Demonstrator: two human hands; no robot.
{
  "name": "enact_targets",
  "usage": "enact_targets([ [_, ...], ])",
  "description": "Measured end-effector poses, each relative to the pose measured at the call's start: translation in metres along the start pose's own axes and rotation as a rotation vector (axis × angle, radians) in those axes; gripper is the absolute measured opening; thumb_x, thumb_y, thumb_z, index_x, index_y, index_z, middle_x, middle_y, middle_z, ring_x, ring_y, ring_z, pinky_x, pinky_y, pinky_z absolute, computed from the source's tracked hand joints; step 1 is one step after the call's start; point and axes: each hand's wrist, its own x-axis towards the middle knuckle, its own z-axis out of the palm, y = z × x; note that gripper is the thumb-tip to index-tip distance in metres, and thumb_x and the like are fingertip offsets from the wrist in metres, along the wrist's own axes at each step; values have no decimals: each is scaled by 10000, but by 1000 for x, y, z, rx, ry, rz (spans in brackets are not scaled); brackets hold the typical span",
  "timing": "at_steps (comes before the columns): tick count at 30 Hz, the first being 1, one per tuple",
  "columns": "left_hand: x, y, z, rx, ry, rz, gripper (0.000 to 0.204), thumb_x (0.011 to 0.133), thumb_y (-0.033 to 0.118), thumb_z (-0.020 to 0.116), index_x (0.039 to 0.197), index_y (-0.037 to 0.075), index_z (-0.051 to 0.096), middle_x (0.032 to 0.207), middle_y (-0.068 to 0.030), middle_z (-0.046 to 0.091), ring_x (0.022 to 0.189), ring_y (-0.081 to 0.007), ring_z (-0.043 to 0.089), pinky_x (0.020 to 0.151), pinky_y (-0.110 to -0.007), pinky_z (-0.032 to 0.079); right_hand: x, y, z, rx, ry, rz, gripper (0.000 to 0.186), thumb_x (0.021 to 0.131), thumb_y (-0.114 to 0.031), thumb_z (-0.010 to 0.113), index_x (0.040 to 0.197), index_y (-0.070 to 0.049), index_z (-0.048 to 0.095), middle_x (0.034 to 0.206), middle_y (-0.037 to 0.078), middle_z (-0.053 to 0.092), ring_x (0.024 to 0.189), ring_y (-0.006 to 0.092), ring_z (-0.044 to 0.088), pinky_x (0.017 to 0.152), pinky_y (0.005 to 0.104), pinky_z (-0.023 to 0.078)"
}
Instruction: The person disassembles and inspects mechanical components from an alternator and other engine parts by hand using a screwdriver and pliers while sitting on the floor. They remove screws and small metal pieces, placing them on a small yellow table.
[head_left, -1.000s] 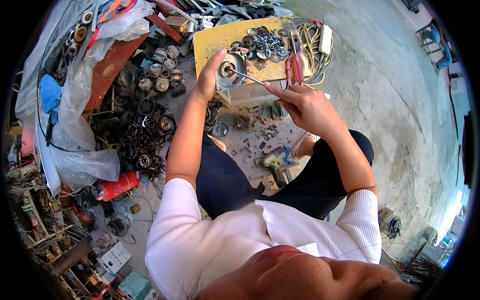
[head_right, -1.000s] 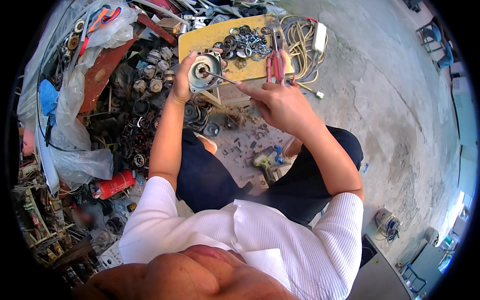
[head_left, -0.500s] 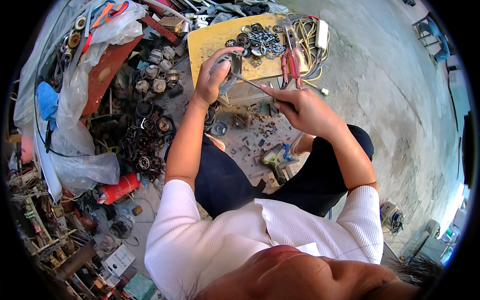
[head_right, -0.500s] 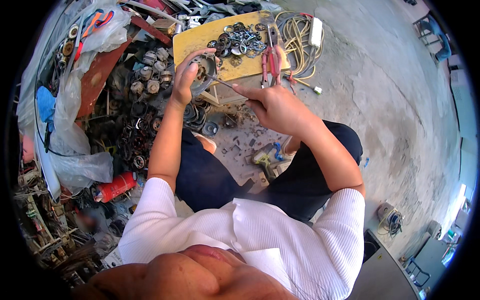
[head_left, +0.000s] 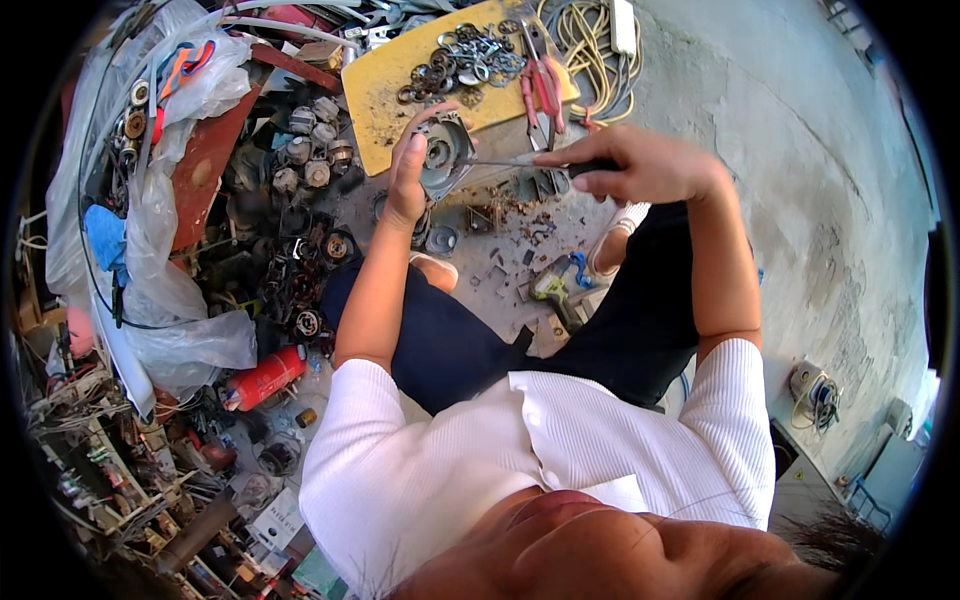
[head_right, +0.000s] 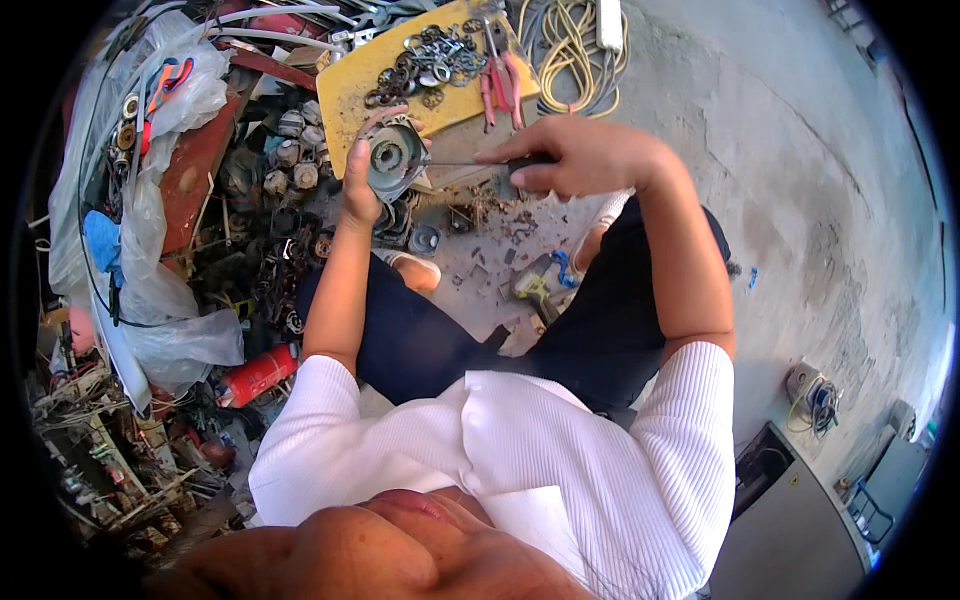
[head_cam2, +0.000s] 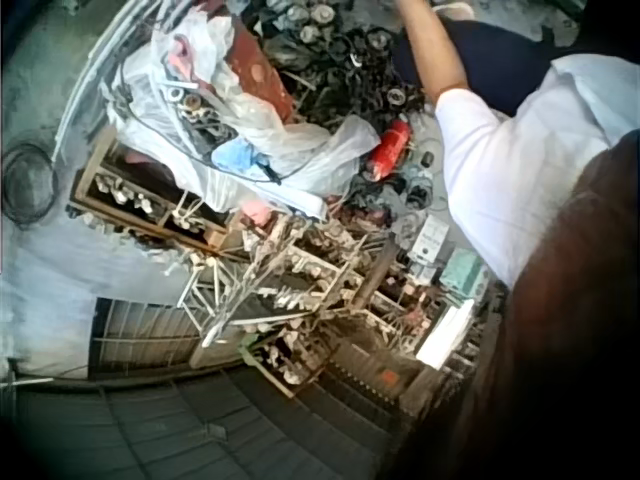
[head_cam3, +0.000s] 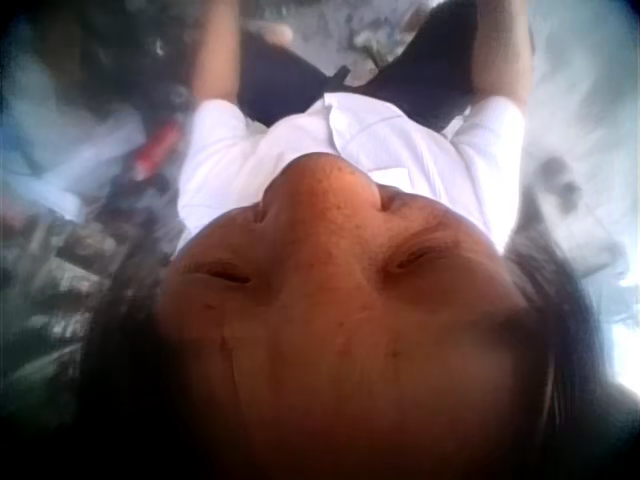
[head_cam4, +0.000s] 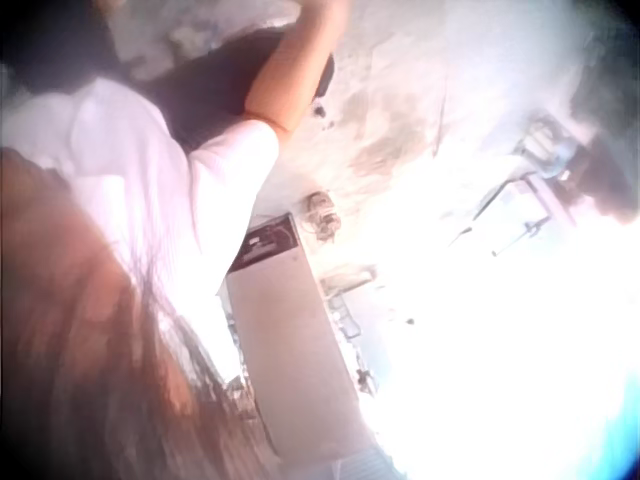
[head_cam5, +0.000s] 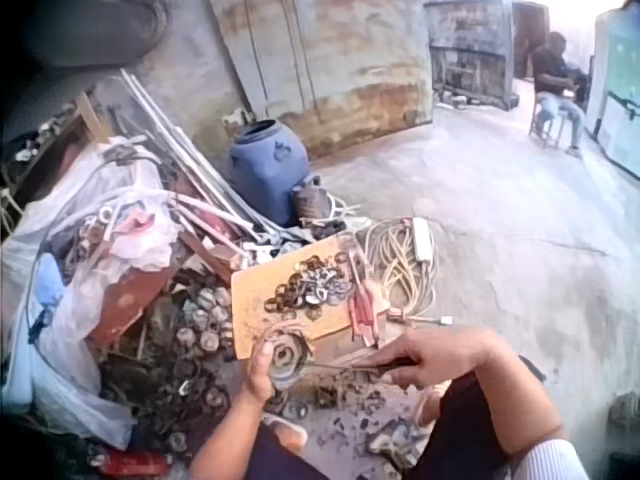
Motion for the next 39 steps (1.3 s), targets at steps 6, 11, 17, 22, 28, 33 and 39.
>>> enact_targets([
  [6, -35, -52, 22, 29, 73, -201, 622, 959, 518, 451, 1353, 38, 430, 1168, -148, 600, 1023, -246, 636, 873, -356, 529, -29, 22, -16, 3, 186, -45, 381, 980, -179, 540, 1355, -242, 565, 705, -14, 543, 588, 72, 519, 541, 240, 484],
  [11, -36, -106, 40, 1073, -17, -249, 747, 795, 604, 667, 1367, 171, 458, 1246, -118, 545, 1141, -289, 560, 1053, -480, 361, -8, 36, -2, -65, 485, -188, 376, 994, -219, 523, 1368, -246, 552, 740, 26, 598, 576, 87, 523, 566, 265, 492],
  [17, -32, -155, 42, 1741, -327, 138, 938, 528, 555, 843, 1344, 275, 478, 1214, -50, 518, 1198, -281, 487, 1113, -647, 145, 3, 37, 5, -281, 677, -287, 414, 940, -144, 577, 1351, -188, 567, 872, 127, 686, 614, 180, 583, 637, 342, 499],
  [22, -36, -148, 30, 1466, -37, -119, 1083, 499, 592, 854, 1384, 169, 394, 1283, -103, 520, 1237, -329, 465, 1118, -615, 161, -13, 39, 11, -292, 458, -183, 449, 855, -114, 602, 1303, -125, 580, 991, 174, 689, 861, 324, 662, 772, 412, 516],
  [28, -59, -125, 19, 1468, 138, -110, 1056, 498, 586, 868, 1319, 96, 419, 1271, -149, 529, 1205, -342, 492, 1099, -514, 270, 2, 58, 23, -585, 29, 231, 336, 733, -163, 634, 1041, -47, 701, 968, 172, 704, 910, 340, 677, 762, 408, 549],
  [33, -52, -126, 27, 1483, 142, 103, 1048, 488, 593, 861, 1293, 88, 420, 1239, -136, 530, 1195, -333, 486, 1122, -605, 152, 40, 103, 59, -639, 97, 318, 289, 704, -124, 666, 976, -44, 718, 1006, 168, 701, 947, 333, 676, 762, 407, 552],
  [39, -37, -149, 37, 1529, 148, 111, 1057, 497, 541, 876, 1322, 97, 389, 1269, -138, 502, 1224, -343, 440, 1105, -536, 218, 68, 144, 61, -209, 190, 238, 282, 694, -105, 669, 953, 3, 696, 978, 204, 691, 926, 361, 670, 784, 436, 543],
])
